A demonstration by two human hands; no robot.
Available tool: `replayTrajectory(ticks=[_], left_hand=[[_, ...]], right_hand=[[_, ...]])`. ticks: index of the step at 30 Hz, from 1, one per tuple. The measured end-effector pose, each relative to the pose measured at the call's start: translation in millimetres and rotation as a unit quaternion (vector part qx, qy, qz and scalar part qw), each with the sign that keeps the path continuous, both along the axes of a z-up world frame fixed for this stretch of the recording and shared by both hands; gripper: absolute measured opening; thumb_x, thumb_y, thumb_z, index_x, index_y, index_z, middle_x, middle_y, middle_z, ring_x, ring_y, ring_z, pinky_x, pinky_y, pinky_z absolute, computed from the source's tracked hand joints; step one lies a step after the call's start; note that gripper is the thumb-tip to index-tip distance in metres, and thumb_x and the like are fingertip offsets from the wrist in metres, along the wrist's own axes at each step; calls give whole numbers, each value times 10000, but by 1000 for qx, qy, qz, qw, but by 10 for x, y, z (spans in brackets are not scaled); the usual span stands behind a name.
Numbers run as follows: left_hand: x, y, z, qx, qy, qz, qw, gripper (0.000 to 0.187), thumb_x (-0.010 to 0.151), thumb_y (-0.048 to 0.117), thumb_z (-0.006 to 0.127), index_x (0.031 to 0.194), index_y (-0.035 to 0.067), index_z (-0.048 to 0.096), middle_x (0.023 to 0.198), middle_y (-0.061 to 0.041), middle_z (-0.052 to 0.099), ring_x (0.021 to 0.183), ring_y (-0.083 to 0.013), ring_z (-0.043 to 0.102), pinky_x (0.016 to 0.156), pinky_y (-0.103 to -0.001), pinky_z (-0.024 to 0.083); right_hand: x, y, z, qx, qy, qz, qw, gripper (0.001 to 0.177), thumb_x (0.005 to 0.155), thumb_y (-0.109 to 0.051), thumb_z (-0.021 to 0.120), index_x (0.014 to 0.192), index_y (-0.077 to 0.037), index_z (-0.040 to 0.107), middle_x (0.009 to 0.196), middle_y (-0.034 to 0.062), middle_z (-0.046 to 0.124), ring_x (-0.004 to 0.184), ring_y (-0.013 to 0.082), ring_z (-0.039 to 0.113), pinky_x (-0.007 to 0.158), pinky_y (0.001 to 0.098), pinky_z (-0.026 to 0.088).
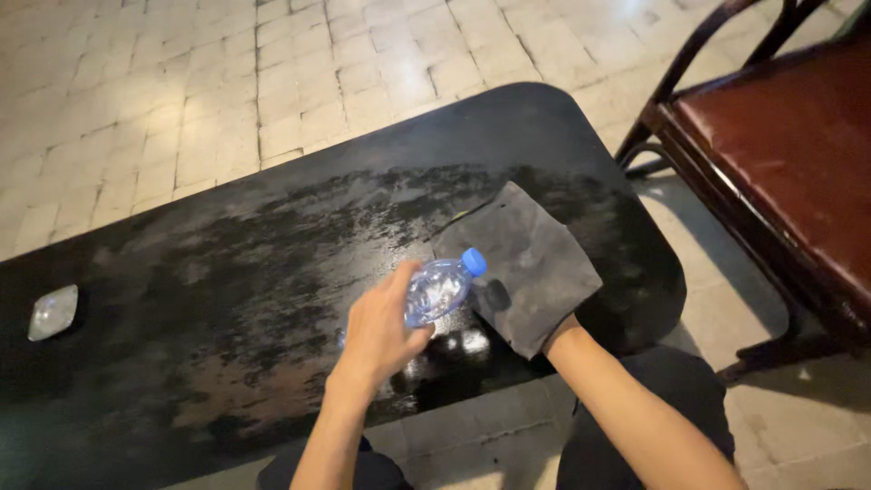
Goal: The person wipes down the surface of a black table, a wooden chair armrest, and a leather chair seat using a cloth and water from a bottle.
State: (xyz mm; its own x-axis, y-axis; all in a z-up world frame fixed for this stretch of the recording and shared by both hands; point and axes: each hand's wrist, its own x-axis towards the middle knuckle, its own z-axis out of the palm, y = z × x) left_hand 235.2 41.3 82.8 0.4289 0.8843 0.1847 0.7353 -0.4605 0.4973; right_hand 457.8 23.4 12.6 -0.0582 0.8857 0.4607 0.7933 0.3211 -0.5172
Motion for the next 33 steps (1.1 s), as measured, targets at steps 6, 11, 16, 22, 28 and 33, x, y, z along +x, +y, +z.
replayTrajectory(ticks=[6,11,16,22,28,33], left_hand=[[112,99,160,58,156,-42,985,668,645,85,791,1259,114,530,1015,-148,690,975,-397,669,766,-519,496],[220,55,144,91,253,-59,961,633,641,67,782,1219,119,531,947,-122,676,929,-354,677,736,-489,492],[381,13,113,109,342,-52,932,566,696,27,755,1202,134,524,924,-106,671,867,-326,683,701,-466,490],[483,-2,145,101,361,-35,927,551,712,41,761,1195,139,516,937,-108,671,903,-329,680,734,-473,484],[487,-3,184,126,346,-36,929,564,724,33,757,1225,138,519,920,-107,666,881,-318,673,731,-462,477],[498,38,173,134,340,-37,930,586,694,31,758,1225,134,532,921,-106,661,852,-317,671,690,-462,471]], right_hand=[[3,-95,380,-45,-62,-14,997,376,922,-407,683,1178,-134,664,1171,85,689,1132,319,597,985,445,450],[10,-12,135,-258,357,84,894,423,954,-408,587,1290,-153,605,1261,56,666,1209,255,591,1054,397,461],[-10,77,-228,-211,742,198,604,486,956,-352,553,1370,-98,540,1369,106,632,1267,269,563,1101,399,450],[16,49,-89,-146,544,190,804,425,1044,-299,449,1407,-85,502,1398,122,613,1292,273,562,1131,417,437],[3,34,-97,-186,838,224,461,424,1077,-312,395,1406,-65,502,1358,114,618,1255,266,581,1133,416,456],[11,44,-11,-188,850,165,463,432,1079,-335,383,1404,-72,492,1371,106,590,1239,247,581,1130,392,455]])
